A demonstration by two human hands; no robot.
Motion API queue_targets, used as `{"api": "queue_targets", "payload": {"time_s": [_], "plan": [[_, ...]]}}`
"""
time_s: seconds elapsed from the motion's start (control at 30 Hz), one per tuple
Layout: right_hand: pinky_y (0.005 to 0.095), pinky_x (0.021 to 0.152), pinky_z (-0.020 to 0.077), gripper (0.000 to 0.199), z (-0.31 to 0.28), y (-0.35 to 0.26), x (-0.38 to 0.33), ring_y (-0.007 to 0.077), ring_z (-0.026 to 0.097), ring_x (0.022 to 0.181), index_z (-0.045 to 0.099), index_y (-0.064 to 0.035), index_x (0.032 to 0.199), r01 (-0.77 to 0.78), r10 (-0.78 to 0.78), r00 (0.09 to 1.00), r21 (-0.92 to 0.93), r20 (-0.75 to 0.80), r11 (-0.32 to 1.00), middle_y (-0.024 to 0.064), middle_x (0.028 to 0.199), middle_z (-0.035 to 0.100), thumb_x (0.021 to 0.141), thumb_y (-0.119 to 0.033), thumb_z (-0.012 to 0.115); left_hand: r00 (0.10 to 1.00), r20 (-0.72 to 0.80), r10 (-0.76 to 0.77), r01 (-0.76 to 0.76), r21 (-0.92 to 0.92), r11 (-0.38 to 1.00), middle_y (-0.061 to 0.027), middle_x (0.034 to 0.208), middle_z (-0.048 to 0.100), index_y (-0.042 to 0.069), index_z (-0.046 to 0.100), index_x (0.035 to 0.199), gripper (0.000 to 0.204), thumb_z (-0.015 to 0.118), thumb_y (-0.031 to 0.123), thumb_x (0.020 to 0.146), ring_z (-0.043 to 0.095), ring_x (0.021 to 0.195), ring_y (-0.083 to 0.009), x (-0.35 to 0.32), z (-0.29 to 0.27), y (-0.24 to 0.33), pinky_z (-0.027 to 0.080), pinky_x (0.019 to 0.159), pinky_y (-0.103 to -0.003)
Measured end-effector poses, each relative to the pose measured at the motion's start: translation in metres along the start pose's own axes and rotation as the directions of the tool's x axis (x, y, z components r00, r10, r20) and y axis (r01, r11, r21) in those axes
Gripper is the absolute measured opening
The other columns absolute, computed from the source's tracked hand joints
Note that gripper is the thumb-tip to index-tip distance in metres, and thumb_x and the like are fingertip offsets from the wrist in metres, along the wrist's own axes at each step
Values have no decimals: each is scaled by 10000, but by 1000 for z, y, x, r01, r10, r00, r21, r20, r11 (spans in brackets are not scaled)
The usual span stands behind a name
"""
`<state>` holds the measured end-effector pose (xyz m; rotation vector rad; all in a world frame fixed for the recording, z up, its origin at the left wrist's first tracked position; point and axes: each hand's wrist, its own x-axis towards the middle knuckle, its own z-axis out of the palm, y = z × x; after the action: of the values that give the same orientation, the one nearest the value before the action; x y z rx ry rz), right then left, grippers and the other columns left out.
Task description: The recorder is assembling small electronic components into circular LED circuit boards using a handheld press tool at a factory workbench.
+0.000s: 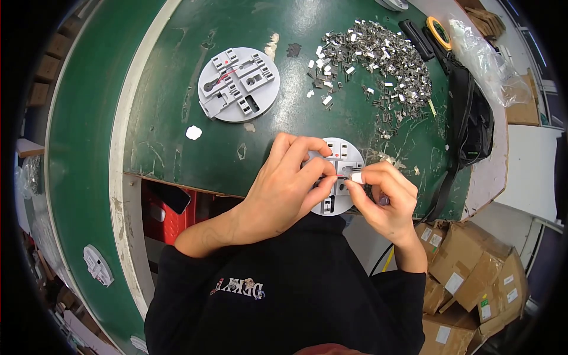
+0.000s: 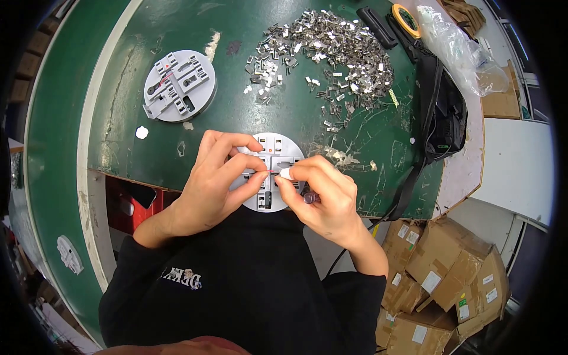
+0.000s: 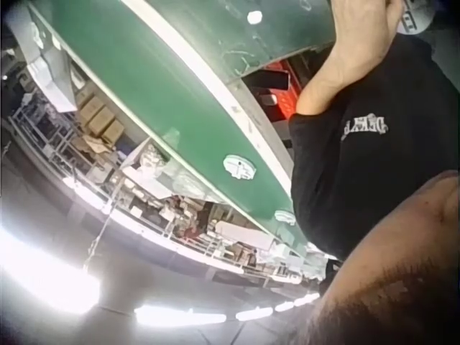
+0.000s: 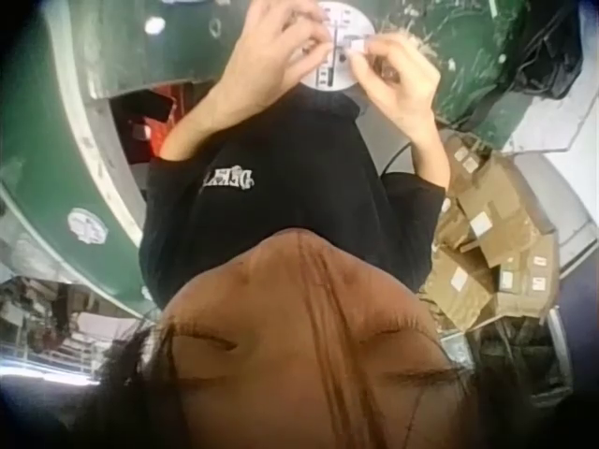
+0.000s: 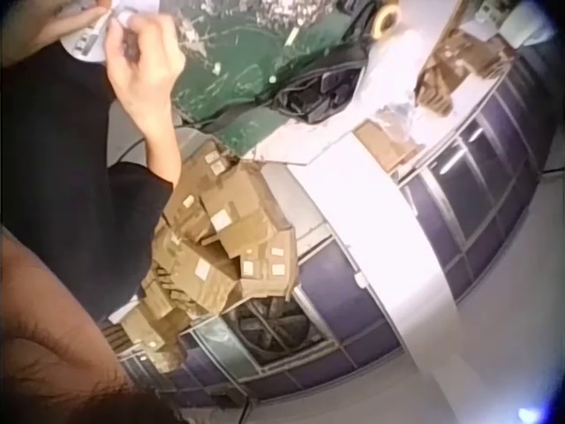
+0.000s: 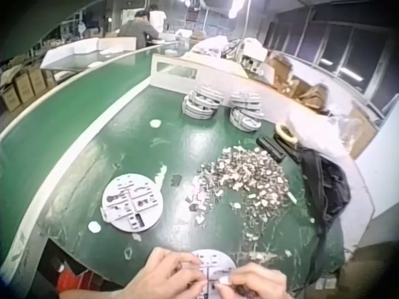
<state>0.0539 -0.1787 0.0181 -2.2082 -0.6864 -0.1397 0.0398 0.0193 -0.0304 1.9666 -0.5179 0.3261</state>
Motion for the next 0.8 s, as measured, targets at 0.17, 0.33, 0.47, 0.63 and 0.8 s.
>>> {"api": "queue_targets", "payload": {"time_s": [0.17, 0.33, 0.47, 0.63, 0.8], "plan": [[211, 478, 311, 166, -1, -1, 1, 84, 381, 547, 673, 6, 860, -20, 20, 999, 19, 26, 1000, 52, 855, 658, 735, 64, 766, 1000, 6, -28, 29, -25, 999, -62, 1191, 575, 76, 660, 954, 194, 719, -9, 789, 445, 952, -216, -1, 1, 0, 432, 813, -275], [217, 480, 317, 158, -3, -2, 7, 99, 398, 552, 664, 10, 862, -19, 17, 996, 14, 93, 1000, 54, 855, 651, 746, 74, 750, 1000, 14, -6, 7, -25, 1000, -68, 1204, 570, 71, 651, 953, 188, 712, -8, 793, 459, 968, -227, -2, -3, 1, 442, 816, -282], [229, 481, 333, 154, -6, -2, 16, 116, 422, 558, 650, 12, 864, 4, -4, 986, 3, 168, 1000, 60, 855, 644, 756, 78, 738, 1000, 21, 12, -12, -3, 1000, -78, 1206, 553, 55, 620, 928, 172, 703, -8, 791, 480, 971, -243, -4, -8, 0, 467, 814, -294], [267, 492, 378, 164, -7, -5, 25, 150, 462, 571, 630, 7, 880, 109, -92, 962, -56, 255, 992, 75, 865, 636, 764, 67, 729, 998, -15, -56, 55, -100, 994, -73, 1204, 587, 48, 672, 939, 196, 728, -33, 770, 489, 992, -210, -8, -12, 0, 453, 790, -276], [300, 515, 415, 170, -3, -7, 28, 181, 491, 579, 618, 2, 904, 163, -125, 949, -113, 290, 980, 83, 876, 628, 775, 54, 716, 997, -39, -60, 56, -104, 993, -71, 1179, 601, 35, 673, 922, 200, 739, -44, 751, 507, 956, -197, -8, -12, 0, 462, 775, -273]]}}
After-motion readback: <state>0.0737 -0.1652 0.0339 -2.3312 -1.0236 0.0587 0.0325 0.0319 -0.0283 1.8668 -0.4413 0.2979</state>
